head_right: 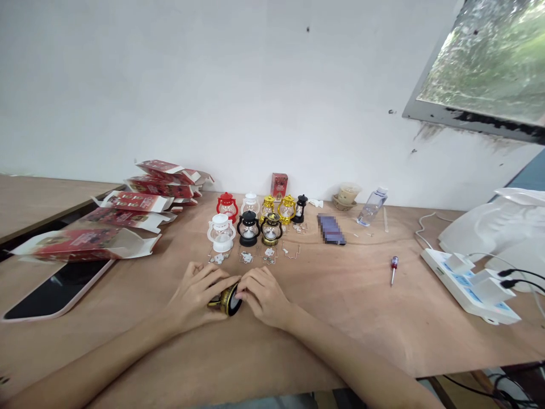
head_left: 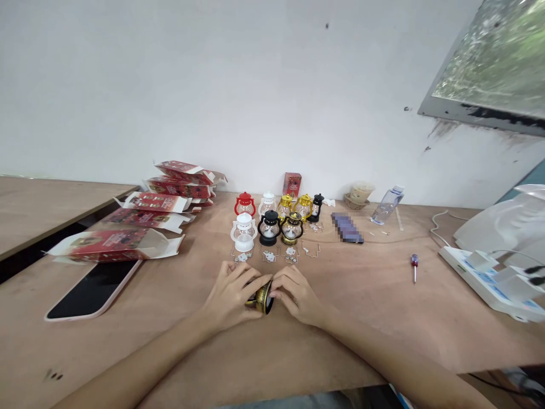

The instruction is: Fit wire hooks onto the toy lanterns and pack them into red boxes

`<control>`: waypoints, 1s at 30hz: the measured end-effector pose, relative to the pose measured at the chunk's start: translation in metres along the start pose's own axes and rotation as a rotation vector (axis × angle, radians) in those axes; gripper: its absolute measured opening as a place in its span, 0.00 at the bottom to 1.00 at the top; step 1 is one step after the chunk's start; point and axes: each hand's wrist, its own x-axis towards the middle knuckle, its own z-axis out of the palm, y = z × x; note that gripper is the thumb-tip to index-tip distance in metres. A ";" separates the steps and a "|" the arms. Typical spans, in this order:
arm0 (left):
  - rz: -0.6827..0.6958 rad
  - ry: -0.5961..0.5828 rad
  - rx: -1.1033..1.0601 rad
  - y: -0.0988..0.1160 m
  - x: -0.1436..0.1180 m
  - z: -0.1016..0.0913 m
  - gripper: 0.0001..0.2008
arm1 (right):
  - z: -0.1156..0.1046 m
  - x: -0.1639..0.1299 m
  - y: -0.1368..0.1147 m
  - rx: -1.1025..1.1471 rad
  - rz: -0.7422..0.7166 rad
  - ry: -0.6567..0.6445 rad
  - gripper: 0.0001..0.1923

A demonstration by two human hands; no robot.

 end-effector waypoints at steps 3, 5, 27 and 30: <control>0.003 0.020 0.000 0.001 0.000 0.001 0.19 | 0.000 0.001 -0.001 0.002 -0.003 -0.002 0.06; -0.004 0.034 -0.006 0.001 0.000 0.001 0.19 | 0.000 0.002 -0.001 -0.004 -0.007 0.004 0.07; -0.023 0.104 -0.111 0.012 0.003 0.002 0.21 | 0.005 0.000 0.001 -0.115 -0.220 0.152 0.08; -0.015 0.094 -0.090 0.013 0.002 0.002 0.22 | 0.005 0.000 0.001 -0.113 -0.230 0.175 0.07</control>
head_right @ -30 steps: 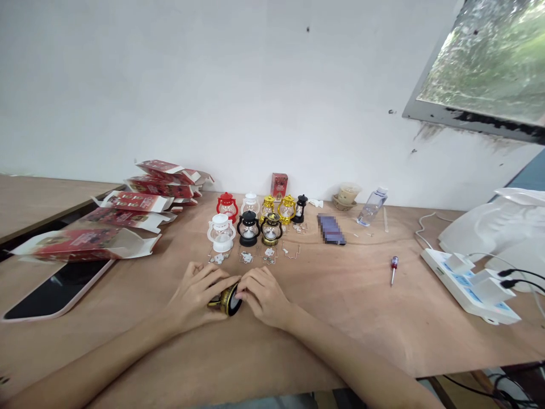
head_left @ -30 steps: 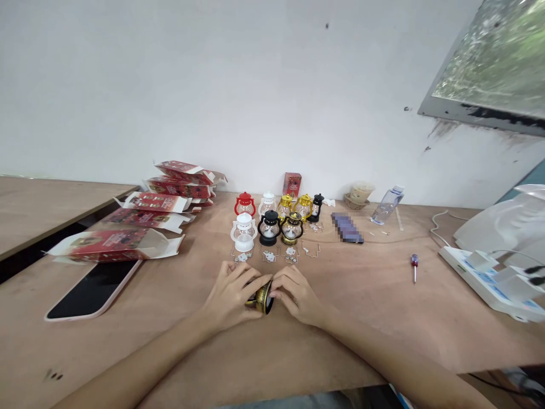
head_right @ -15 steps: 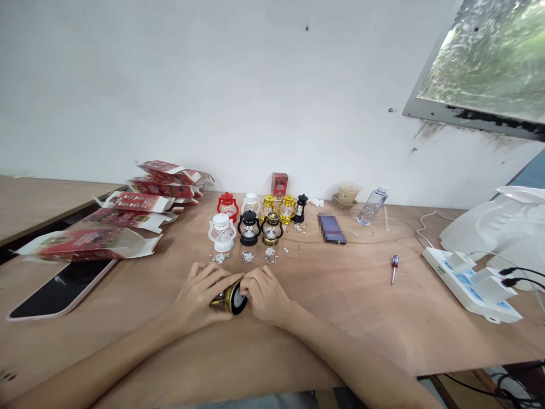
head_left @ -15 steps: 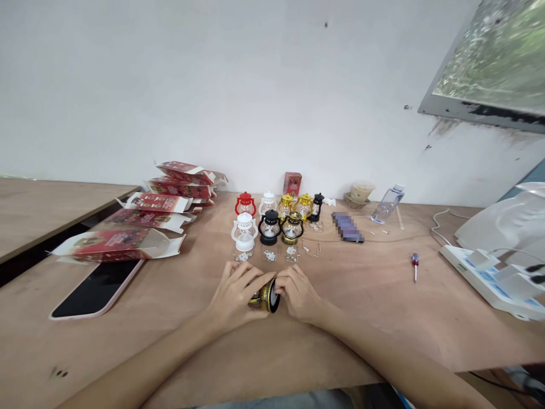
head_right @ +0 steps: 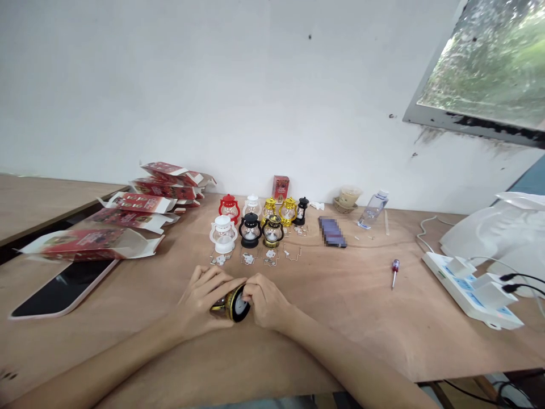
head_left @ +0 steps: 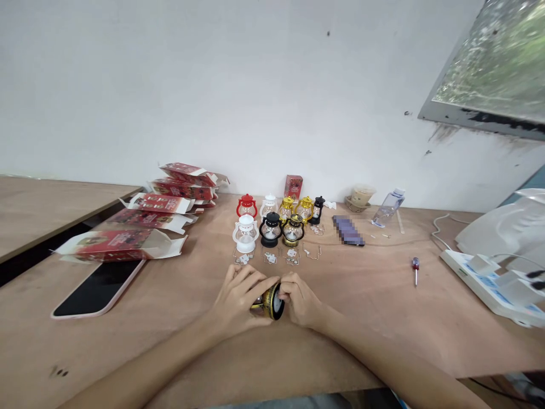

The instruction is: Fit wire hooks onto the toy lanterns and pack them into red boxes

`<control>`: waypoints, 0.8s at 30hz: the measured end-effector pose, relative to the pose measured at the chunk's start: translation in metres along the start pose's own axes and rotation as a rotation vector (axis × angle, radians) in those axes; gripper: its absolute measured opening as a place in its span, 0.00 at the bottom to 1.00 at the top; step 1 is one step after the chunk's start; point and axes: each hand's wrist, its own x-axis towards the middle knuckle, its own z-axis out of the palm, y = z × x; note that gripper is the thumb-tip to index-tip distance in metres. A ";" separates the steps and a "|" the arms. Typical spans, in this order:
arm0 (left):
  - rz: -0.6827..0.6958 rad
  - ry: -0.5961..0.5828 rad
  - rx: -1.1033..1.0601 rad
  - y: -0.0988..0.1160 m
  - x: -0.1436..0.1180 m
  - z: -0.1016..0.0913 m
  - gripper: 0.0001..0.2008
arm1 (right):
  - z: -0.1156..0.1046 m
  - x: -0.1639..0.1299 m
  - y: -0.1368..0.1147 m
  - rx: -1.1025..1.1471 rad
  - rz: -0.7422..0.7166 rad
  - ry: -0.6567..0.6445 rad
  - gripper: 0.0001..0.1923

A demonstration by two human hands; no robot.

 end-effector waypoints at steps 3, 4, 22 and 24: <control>0.011 0.005 0.020 0.001 0.000 0.000 0.24 | 0.000 0.001 0.000 0.011 -0.032 0.029 0.07; 0.008 0.012 0.019 0.002 0.000 0.000 0.24 | -0.001 0.001 0.000 0.017 -0.042 0.031 0.08; 0.097 -0.079 -0.016 0.004 0.003 -0.007 0.19 | -0.002 -0.004 0.012 0.049 -0.195 -0.097 0.04; 0.102 -0.074 -0.009 0.004 0.004 -0.008 0.19 | -0.001 -0.004 0.009 0.043 -0.183 -0.068 0.05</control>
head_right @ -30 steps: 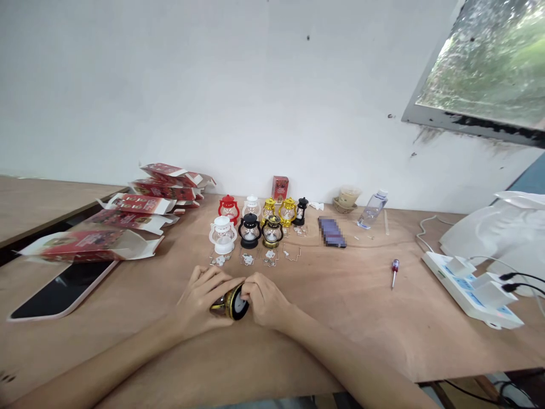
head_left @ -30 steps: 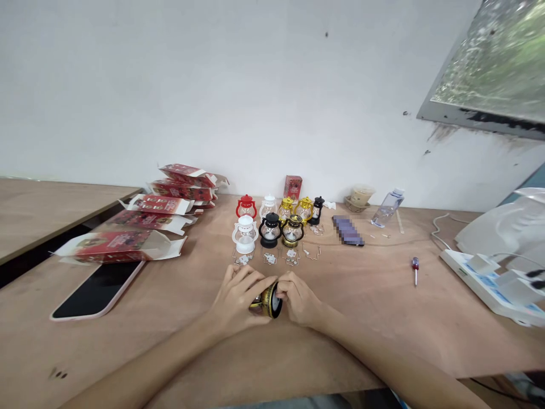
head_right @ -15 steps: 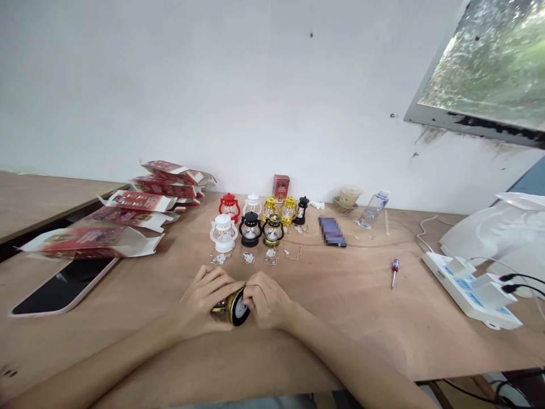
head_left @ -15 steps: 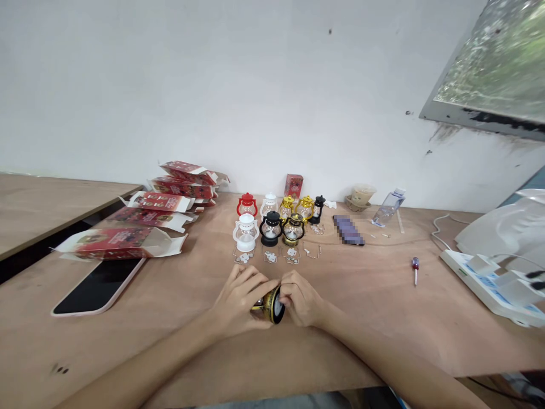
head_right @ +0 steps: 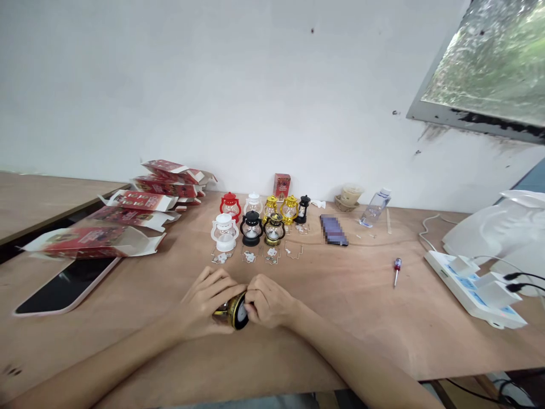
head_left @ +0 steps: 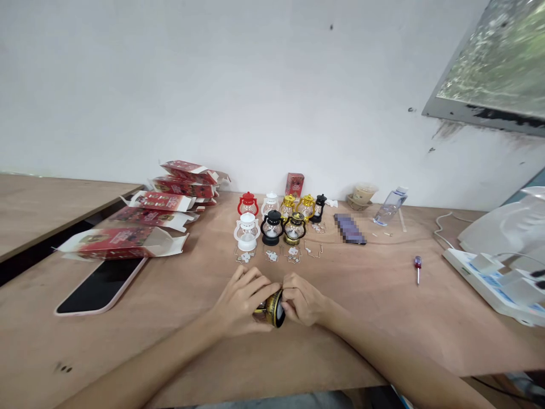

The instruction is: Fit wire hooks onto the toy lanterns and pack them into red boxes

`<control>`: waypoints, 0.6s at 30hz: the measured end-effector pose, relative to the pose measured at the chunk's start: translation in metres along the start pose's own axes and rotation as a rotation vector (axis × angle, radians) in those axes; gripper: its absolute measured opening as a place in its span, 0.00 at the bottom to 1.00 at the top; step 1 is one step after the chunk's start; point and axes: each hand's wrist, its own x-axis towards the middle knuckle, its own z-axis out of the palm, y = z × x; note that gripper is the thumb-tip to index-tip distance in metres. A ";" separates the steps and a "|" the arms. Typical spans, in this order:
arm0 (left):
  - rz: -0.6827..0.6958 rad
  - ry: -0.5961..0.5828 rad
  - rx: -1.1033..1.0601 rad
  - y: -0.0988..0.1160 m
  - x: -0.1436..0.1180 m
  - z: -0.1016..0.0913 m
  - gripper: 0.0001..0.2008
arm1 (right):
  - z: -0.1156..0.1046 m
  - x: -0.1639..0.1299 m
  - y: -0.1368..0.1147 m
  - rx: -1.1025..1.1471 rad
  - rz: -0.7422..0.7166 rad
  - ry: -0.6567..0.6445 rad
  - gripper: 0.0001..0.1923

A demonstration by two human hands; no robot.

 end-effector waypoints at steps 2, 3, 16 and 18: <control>-0.005 0.017 0.012 0.000 0.000 0.001 0.19 | 0.001 0.002 -0.005 -0.004 0.050 0.022 0.05; -0.011 0.032 0.018 -0.001 0.000 0.002 0.19 | 0.001 0.003 -0.007 -0.008 0.091 0.025 0.05; 0.009 0.104 0.077 0.003 0.001 0.003 0.20 | 0.001 0.009 -0.018 0.020 0.215 0.082 0.06; 0.004 0.106 0.078 0.006 0.002 0.002 0.19 | 0.002 0.009 -0.018 0.012 0.210 0.094 0.07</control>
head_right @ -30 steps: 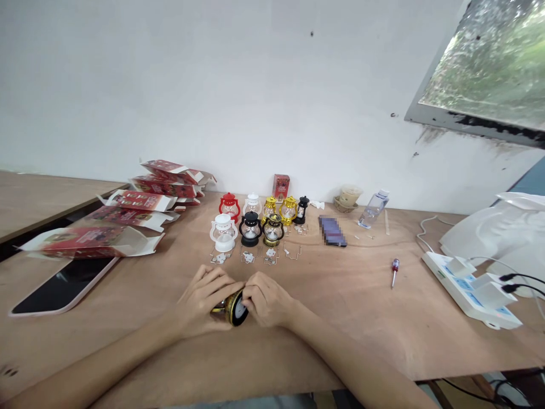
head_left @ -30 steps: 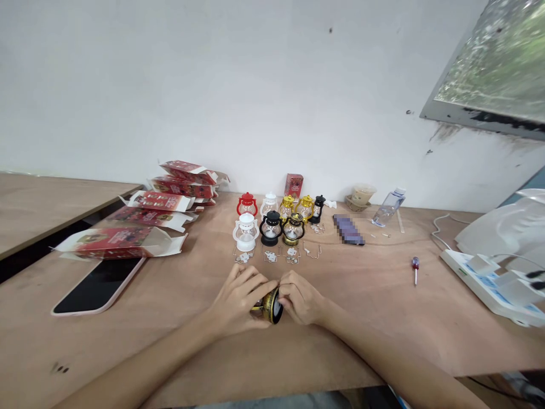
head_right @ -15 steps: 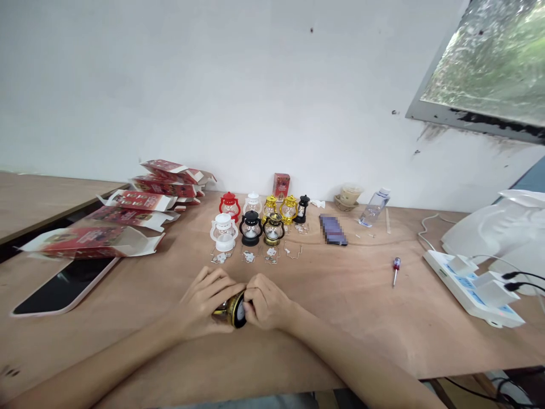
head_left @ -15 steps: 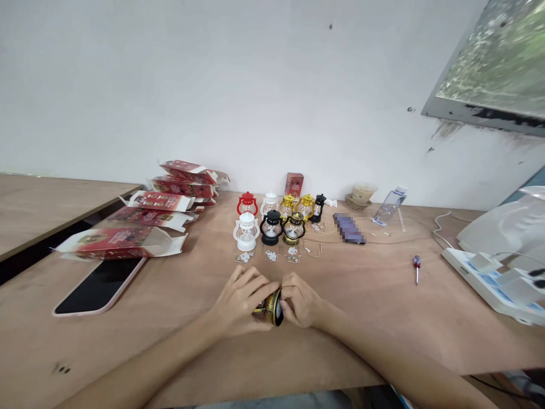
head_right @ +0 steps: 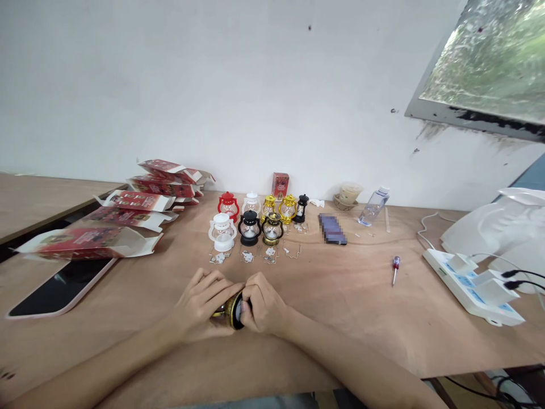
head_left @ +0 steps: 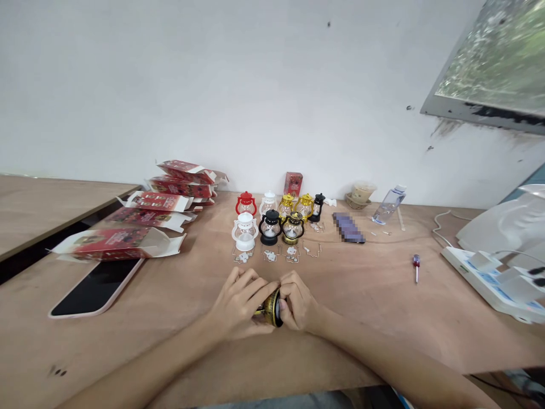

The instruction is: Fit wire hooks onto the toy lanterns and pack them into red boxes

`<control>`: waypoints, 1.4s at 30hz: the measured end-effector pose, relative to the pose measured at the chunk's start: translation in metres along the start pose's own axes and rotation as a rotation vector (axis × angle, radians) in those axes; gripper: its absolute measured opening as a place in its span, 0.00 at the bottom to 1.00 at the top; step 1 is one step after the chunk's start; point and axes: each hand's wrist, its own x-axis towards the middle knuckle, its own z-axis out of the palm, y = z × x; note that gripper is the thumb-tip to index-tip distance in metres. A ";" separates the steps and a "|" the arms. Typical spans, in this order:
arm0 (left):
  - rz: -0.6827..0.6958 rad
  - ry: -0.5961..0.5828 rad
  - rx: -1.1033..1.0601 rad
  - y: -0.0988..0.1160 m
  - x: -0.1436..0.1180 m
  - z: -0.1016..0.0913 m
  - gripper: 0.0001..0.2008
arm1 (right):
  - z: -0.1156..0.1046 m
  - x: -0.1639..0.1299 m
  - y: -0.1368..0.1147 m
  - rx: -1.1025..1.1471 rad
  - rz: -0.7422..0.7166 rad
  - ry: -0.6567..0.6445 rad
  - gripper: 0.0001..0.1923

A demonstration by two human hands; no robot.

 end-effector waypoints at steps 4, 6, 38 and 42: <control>-0.006 -0.016 0.029 0.003 0.002 -0.003 0.19 | 0.002 -0.001 0.000 0.002 0.011 0.001 0.07; -0.016 -0.014 0.050 0.005 0.002 -0.004 0.18 | 0.003 -0.002 0.001 0.013 0.025 0.005 0.07; -0.083 0.119 0.067 -0.008 -0.002 -0.003 0.20 | -0.040 -0.025 0.100 -0.402 0.860 0.132 0.07; -0.081 0.115 0.060 -0.009 -0.003 -0.002 0.21 | -0.047 -0.038 0.126 -0.471 0.943 0.047 0.07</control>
